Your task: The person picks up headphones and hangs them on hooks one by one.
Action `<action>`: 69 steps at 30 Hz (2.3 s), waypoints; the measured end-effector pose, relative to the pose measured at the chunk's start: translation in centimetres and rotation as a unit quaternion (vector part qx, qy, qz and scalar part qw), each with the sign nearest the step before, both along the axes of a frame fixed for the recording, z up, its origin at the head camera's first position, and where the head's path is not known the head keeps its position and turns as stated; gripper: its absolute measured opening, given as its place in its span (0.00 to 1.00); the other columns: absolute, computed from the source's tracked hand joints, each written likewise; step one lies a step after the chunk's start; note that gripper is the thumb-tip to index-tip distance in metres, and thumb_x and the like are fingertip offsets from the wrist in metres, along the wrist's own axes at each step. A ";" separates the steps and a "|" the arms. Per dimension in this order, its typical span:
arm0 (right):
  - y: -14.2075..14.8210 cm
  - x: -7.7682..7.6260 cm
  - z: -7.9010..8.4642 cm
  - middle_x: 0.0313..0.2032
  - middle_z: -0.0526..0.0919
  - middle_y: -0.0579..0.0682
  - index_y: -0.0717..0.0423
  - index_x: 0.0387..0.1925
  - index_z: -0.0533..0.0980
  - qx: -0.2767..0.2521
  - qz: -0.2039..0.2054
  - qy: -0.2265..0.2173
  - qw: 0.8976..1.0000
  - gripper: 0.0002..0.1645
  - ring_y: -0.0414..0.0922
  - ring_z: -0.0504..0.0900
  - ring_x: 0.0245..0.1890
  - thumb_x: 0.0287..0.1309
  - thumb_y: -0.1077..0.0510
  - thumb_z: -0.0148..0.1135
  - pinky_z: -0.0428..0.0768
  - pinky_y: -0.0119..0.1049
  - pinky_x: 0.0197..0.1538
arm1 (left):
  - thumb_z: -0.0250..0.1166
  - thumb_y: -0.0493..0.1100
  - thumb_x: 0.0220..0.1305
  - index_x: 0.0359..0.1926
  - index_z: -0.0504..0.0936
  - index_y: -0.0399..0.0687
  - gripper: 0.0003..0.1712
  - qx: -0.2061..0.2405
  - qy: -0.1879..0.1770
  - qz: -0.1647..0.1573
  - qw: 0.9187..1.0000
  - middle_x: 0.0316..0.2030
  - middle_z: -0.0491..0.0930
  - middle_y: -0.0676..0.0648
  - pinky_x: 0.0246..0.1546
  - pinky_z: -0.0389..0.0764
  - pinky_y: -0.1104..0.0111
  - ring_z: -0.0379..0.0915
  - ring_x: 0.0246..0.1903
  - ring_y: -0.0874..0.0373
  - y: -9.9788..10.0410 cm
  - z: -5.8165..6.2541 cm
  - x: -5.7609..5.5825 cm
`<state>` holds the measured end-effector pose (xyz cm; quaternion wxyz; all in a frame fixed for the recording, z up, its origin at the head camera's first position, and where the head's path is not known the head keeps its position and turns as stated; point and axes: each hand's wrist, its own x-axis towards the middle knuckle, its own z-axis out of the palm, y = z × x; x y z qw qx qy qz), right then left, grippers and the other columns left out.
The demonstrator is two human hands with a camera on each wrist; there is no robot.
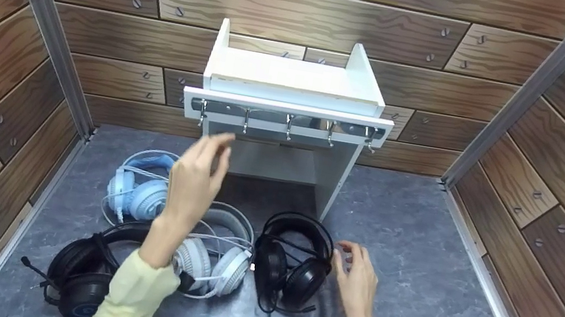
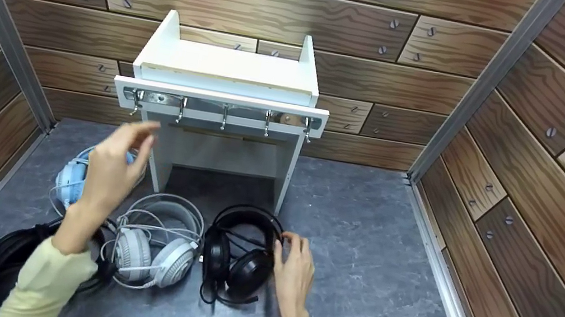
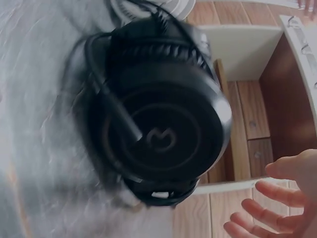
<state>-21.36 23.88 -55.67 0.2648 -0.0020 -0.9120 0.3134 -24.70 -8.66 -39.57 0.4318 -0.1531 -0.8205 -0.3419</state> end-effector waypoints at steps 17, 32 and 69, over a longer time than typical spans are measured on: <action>0.5 -1.9 -2.8 0.51 0.82 0.64 0.65 0.64 0.73 -0.019 0.005 -0.177 0.984 0.28 0.62 0.82 0.49 0.73 0.50 0.58 0.75 0.64 0.53 | 0.54 0.48 0.77 0.75 0.67 0.57 0.28 -0.109 -0.028 0.081 0.990 0.78 0.56 0.48 0.76 0.35 0.43 0.45 0.78 0.46 -0.3 3.6 -6.8; 1.5 -4.7 -4.6 0.28 0.79 0.57 0.75 0.59 0.74 -0.273 0.045 -0.320 0.906 0.30 0.45 0.81 0.17 0.74 0.50 0.55 0.87 0.42 0.26 | 0.53 0.43 0.77 0.74 0.67 0.66 0.28 -0.126 -0.054 0.099 0.986 0.76 0.60 0.50 0.76 0.32 0.43 0.45 0.78 0.47 -0.1 2.4 -8.6; -0.3 -1.6 -3.0 0.44 0.85 0.66 0.68 0.58 0.72 -0.207 -0.031 -0.124 0.970 0.20 0.63 0.83 0.48 0.79 0.57 0.44 0.76 0.57 0.54 | 0.57 0.45 0.74 0.72 0.69 0.69 0.28 -0.116 -0.041 0.117 0.985 0.73 0.64 0.51 0.76 0.38 0.43 0.48 0.77 0.49 0.1 2.1 -9.0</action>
